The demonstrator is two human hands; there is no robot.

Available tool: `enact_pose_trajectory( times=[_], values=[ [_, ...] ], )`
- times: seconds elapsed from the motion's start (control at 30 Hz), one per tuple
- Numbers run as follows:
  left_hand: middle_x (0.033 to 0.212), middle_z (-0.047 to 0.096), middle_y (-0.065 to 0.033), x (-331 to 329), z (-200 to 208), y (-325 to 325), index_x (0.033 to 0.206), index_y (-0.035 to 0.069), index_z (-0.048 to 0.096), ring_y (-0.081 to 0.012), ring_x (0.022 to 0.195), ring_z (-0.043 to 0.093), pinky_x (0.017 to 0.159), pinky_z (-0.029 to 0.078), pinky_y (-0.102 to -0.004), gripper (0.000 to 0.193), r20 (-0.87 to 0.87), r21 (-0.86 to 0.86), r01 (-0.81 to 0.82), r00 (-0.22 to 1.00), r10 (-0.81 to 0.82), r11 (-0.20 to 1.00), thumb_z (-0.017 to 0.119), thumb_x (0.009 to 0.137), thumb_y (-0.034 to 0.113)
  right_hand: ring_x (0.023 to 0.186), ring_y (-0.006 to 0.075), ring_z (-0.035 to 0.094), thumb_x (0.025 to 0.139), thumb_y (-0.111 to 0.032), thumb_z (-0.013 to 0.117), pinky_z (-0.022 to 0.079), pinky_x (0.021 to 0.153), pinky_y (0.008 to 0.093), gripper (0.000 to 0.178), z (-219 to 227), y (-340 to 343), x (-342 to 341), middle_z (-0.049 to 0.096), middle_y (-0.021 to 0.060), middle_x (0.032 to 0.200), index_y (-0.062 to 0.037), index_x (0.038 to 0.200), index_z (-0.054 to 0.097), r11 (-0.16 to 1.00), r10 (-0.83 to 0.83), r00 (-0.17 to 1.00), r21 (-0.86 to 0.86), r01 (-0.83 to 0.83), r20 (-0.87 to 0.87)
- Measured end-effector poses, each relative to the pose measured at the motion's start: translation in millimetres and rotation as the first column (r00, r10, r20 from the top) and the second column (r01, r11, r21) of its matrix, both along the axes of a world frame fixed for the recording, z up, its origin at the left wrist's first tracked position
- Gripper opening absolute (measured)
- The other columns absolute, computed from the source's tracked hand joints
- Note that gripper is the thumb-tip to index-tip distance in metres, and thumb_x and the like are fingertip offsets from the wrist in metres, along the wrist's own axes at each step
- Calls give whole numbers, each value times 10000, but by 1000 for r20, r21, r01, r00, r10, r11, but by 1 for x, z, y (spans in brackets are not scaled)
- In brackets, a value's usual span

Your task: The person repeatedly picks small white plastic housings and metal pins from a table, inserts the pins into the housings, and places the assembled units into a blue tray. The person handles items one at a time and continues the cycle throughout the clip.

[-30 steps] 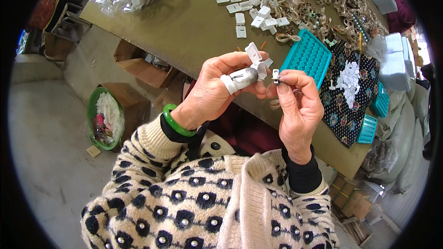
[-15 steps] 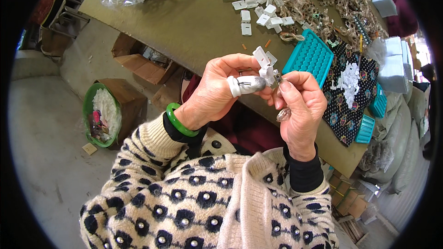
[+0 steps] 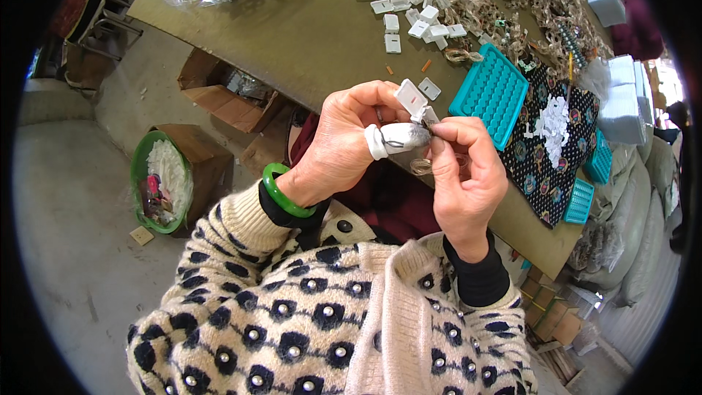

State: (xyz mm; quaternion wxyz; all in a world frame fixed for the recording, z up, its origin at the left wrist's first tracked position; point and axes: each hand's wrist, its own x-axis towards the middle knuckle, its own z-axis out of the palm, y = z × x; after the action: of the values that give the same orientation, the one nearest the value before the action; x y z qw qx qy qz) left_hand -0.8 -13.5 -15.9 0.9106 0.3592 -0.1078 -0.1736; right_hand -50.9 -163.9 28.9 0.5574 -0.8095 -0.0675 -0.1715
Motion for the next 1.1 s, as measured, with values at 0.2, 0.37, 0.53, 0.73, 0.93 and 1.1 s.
enact_pose_trajectory(
  times=[0.2,0.37,0.53,0.73,0.93,1.1],
  values=[
    [897,692,-65,-3,11,-7,1009,-24,657,-114,795,658,736,547,-249,218,-89,151,-83,991,97,985,748,813,4,771,278,613,786,149,605,506,708,325,239,-9,4,1,609,149,868,-3,970,598,930,-16,946,-342,133,324],
    [893,685,-77,-7,17,-16,1032,-42,640,-114,753,646,703,544,-251,231,155,334,-268,961,228,904,723,822,10,761,271,602,809,142,607,501,717,324,215,-15,1,5,599,147,869,-4,966,584,899,-6,905,-394,191,425],
    [904,670,-66,1,14,-10,1054,-21,621,-135,729,630,690,545,-280,226,-343,-1,103,934,-97,995,686,867,89,757,259,583,849,113,612,492,683,324,177,-21,-2,4,575,139,897,-10,968,567,995,-76,979,-49,87,190],
    [934,661,-51,2,8,-10,1117,8,604,-141,779,625,686,528,-286,297,-416,-180,146,885,-209,973,691,885,171,735,113,559,889,69,609,469,645,232,121,-28,-3,6,574,80,918,-20,949,553,942,-73,934,-284,180,349],
    [933,670,-81,3,14,-13,1144,-1,590,-146,740,636,653,526,-264,322,-342,5,114,934,-105,993,695,876,143,735,37,524,928,-8,640,453,652,191,140,-22,-7,-1,578,32,944,-20,1003,523,888,-2,979,449,96,-205],
    [911,649,-90,-6,24,-24,1174,-39,557,-137,659,639,604,543,-240,318,-108,157,-118,985,136,980,652,879,26,764,45,540,912,2,664,468,684,190,193,-22,-10,-2,605,56,994,-13,1034,515,676,147,926,719,163,-348]
  ],
)
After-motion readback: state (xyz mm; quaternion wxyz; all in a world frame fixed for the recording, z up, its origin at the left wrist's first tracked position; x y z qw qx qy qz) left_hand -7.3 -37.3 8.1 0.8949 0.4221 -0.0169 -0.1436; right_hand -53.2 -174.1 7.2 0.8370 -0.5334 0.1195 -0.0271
